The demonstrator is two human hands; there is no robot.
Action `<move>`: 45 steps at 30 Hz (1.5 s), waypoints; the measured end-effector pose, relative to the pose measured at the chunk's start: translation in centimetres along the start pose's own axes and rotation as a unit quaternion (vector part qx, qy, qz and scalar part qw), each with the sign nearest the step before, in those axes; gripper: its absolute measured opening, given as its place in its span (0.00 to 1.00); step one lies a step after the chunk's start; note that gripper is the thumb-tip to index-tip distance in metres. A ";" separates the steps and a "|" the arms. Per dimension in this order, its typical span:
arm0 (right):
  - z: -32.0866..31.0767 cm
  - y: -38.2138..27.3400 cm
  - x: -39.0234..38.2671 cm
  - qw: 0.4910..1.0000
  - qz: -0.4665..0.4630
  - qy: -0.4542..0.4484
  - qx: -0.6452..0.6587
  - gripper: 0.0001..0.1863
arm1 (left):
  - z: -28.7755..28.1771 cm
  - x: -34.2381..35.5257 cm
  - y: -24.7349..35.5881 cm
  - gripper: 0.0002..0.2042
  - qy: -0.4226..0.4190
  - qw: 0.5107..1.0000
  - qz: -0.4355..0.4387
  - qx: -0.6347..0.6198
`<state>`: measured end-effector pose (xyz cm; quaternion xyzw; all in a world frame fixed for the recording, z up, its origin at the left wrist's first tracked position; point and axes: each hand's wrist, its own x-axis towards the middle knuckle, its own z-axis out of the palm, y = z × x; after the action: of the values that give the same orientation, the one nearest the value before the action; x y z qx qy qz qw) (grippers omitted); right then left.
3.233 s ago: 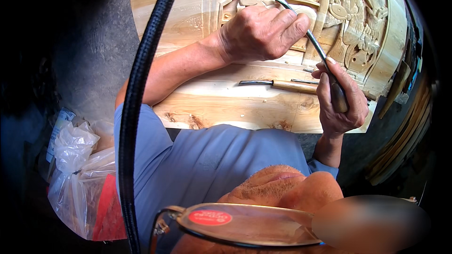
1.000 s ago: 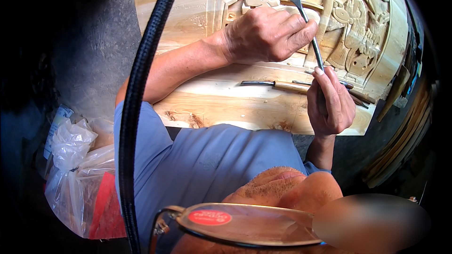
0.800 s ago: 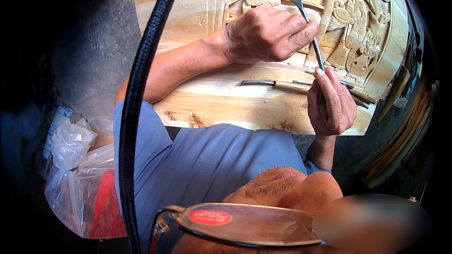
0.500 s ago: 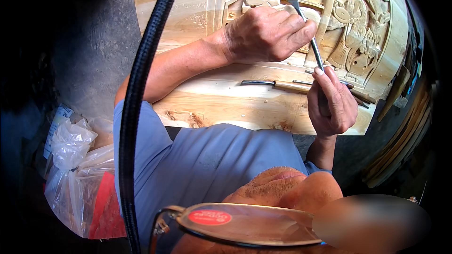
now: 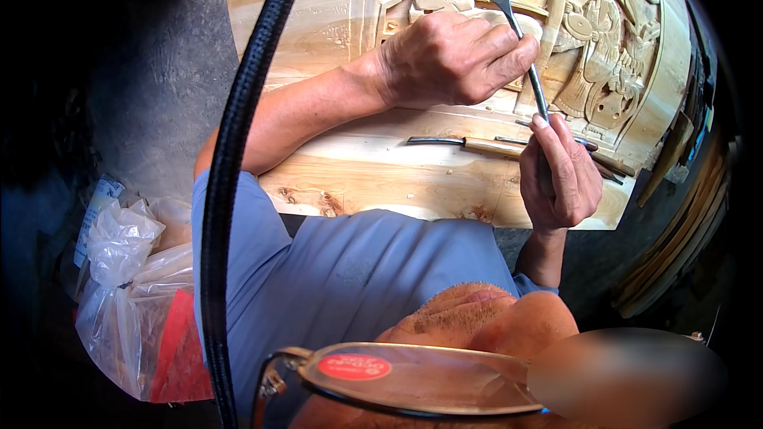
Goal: The person carves detailed figures into a large piece of wood using various chisels and a wooden mallet.
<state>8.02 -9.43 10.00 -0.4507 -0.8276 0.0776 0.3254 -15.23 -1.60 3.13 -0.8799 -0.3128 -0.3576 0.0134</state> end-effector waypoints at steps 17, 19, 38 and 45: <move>0.0 0.2 -0.4 0.995 0.062 -0.006 0.075 0.21 | 0.3 -0.5 0.0 0.17 0.018 1.000 0.010 0.004; -0.3 0.2 -0.9 0.985 0.106 -0.002 0.137 0.21 | 0.1 -0.5 0.0 0.18 0.029 0.999 0.013 0.019; -3.1 2.1 -2.6 0.877 0.294 0.155 0.348 0.15 | -1.7 -1.2 -0.8 0.19 -0.011 0.989 -0.066 0.134; -4.1 3.4 -0.8 0.887 0.237 0.185 0.349 0.16 | -2.6 -1.1 -1.1 0.11 0.014 0.996 -0.083 0.038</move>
<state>13.23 -8.74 11.38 -0.4972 -0.5401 0.3513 0.5811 -18.06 -1.94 4.12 -0.8446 -0.3977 -0.3578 0.0212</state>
